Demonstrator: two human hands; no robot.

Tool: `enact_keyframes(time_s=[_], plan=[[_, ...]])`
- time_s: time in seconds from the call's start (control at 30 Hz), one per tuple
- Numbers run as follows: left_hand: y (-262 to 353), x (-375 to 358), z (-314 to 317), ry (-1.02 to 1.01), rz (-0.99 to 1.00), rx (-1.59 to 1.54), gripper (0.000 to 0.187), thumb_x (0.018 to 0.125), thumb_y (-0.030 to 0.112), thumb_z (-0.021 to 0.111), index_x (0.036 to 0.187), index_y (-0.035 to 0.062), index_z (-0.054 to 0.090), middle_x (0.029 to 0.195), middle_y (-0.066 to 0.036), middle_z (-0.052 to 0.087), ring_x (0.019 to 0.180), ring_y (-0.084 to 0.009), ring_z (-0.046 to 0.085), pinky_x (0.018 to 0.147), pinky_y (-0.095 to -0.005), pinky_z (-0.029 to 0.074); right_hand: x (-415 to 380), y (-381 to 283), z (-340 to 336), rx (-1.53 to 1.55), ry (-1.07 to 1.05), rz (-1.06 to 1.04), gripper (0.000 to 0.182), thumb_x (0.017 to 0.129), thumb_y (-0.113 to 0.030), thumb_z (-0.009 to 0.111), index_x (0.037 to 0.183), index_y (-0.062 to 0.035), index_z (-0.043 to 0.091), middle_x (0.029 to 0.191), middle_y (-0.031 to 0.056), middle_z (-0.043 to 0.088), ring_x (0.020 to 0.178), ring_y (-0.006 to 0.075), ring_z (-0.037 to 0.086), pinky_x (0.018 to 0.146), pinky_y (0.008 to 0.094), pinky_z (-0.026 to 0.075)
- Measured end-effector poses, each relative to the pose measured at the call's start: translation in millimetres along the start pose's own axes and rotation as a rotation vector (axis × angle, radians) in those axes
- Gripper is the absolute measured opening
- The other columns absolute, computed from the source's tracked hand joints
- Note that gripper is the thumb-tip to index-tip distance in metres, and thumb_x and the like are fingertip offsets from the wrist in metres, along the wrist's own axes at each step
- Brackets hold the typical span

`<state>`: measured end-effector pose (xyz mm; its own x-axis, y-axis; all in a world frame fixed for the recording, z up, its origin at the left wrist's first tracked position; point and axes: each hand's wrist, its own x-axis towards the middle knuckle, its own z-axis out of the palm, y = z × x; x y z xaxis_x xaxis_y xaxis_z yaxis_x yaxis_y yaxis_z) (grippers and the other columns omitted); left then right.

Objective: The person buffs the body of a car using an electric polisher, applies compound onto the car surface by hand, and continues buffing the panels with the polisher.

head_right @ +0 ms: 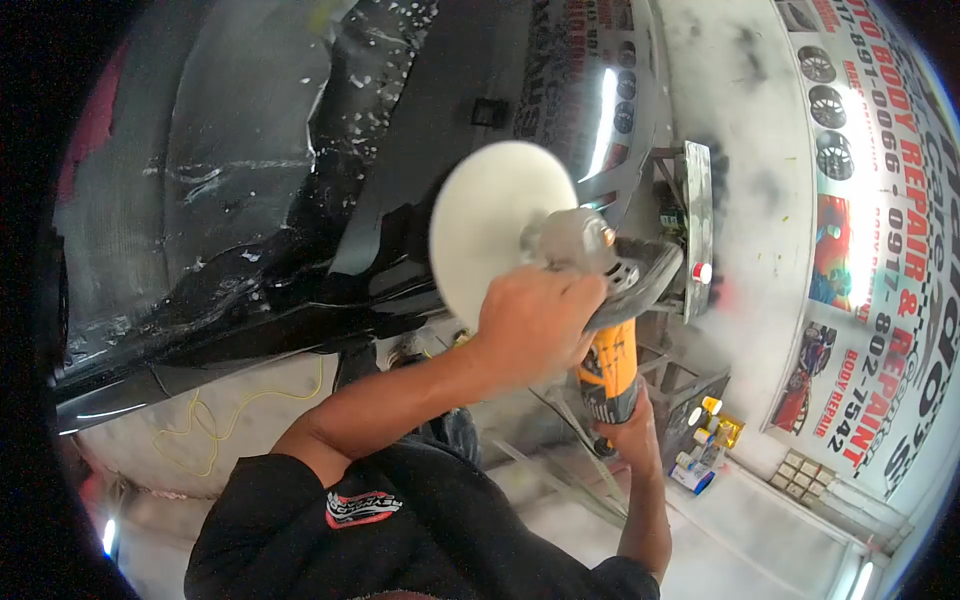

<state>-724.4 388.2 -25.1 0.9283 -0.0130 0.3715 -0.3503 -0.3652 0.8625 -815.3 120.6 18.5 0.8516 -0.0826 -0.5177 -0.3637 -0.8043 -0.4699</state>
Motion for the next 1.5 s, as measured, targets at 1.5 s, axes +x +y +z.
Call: enact_keyframes(time_s=[1.5], plan=[[39.3, 30.2, 94.8, 0.027, -0.248, 0.224, 0.022, 0.087, 0.017, 0.078, 0.088, -0.0010, 0.065, 0.074, -0.017, 0.068, 0.063, -0.0202, 0.066, 0.060, -0.0349, 0.051, 87.0, 89.9, -91.3, 0.014, -0.099, -0.167, 0.084, 0.064, -0.008, 0.074, 0.143, -0.0058, 0.049, 0.112, 0.0264, 0.070, 0.112, 0.0414, 0.067, 0.094, 0.0423, 0.051]])
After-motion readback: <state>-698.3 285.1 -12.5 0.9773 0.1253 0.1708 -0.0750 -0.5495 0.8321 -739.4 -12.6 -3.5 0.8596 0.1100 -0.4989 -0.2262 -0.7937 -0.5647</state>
